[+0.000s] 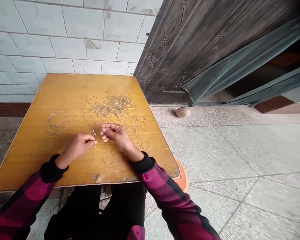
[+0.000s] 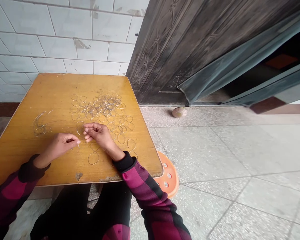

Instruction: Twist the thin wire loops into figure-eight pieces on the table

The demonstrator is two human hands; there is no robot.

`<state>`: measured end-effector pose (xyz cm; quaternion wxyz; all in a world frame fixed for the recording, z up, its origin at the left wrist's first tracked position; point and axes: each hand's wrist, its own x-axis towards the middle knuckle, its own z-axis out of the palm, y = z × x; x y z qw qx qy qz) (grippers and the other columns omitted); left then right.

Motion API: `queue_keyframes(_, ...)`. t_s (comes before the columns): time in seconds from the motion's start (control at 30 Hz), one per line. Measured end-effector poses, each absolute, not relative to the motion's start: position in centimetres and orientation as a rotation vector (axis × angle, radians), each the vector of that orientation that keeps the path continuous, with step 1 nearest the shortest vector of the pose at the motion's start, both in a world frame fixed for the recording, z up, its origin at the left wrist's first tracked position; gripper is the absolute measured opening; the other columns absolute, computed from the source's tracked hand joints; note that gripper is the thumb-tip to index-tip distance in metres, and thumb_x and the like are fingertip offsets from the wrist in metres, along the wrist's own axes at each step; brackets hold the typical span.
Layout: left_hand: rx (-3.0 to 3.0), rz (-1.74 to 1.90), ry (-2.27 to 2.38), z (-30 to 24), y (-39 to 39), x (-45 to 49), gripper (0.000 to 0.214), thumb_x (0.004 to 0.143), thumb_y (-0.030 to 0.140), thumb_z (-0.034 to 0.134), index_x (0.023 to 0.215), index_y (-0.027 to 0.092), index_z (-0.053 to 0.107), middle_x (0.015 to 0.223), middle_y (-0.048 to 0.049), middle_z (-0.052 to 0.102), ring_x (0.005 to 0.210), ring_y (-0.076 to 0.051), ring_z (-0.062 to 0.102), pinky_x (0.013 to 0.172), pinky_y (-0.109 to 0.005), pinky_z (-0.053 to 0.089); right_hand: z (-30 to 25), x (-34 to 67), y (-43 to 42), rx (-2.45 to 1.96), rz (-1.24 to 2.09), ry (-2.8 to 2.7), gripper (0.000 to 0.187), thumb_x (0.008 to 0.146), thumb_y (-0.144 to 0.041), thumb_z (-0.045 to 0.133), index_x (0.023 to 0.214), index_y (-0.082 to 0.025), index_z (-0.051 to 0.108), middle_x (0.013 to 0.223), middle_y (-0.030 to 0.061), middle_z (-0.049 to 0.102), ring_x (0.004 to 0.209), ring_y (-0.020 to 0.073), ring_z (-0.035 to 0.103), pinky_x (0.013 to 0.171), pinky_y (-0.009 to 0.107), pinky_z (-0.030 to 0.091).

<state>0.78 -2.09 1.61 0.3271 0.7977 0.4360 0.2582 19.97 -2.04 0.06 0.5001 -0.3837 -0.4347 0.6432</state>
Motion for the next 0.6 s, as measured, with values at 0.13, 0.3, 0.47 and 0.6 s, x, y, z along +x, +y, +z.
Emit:
queue_keyframes(0.13,1.978,0.676,1.270,1.3,-3.3,-0.3,0.023,0.079,0.030,0.057,0.060,0.018,0.062,0.050,0.0039,0.054,0.047,-0.010,0.044,0.046,-0.022,0.032,0.0,19.9,-2.1,-0.932,1.546,-1.081,0.036,0.067,-0.040,0.079,0.093,-0.018,0.069,0.077,-0.0002,0.069,0.059,0.0077,0.063,0.055,0.021,0.055)
queue_keyframes(0.3,1.894,0.647,1.413,1.8,-2.7,-3.3,0.026,0.076,0.034,0.056,0.056,0.019,0.060,0.044,0.0043,0.048,0.042,-0.010,0.041,0.042,-0.022,0.029,0.6,20.7,-1.8,-0.997,1.409,-1.120,0.033,0.067,-0.039,0.079,0.091,-0.017,0.070,0.074,-0.0004,0.067,0.057,0.0083,0.062,0.055,0.023,0.054)
queue_keyframes(0.47,1.822,0.572,1.578,3.4,2.7,-5.0,0.024,0.072,0.035,0.059,0.056,0.017,0.061,0.045,0.0020,0.051,0.044,-0.011,0.045,0.044,-0.023,0.030,0.8,21.3,-1.6,-1.021,1.340,-1.129,0.033,0.068,-0.038,0.077,0.091,-0.016,0.071,0.074,0.0000,0.066,0.057,0.0081,0.060,0.054,0.023,0.052)
queue_keyframes(0.6,1.738,0.621,1.618,4.2,8.1,-4.5,0.021,0.069,0.030,0.062,0.054,0.016,0.059,0.048,0.0005,0.052,0.044,-0.009,0.040,0.045,-0.023,0.028,0.4,21.5,-1.4,-1.034,1.329,-1.146,0.032,0.069,-0.038,0.077,0.091,-0.016,0.071,0.075,0.0008,0.066,0.056,0.0081,0.060,0.053,0.023,0.050)
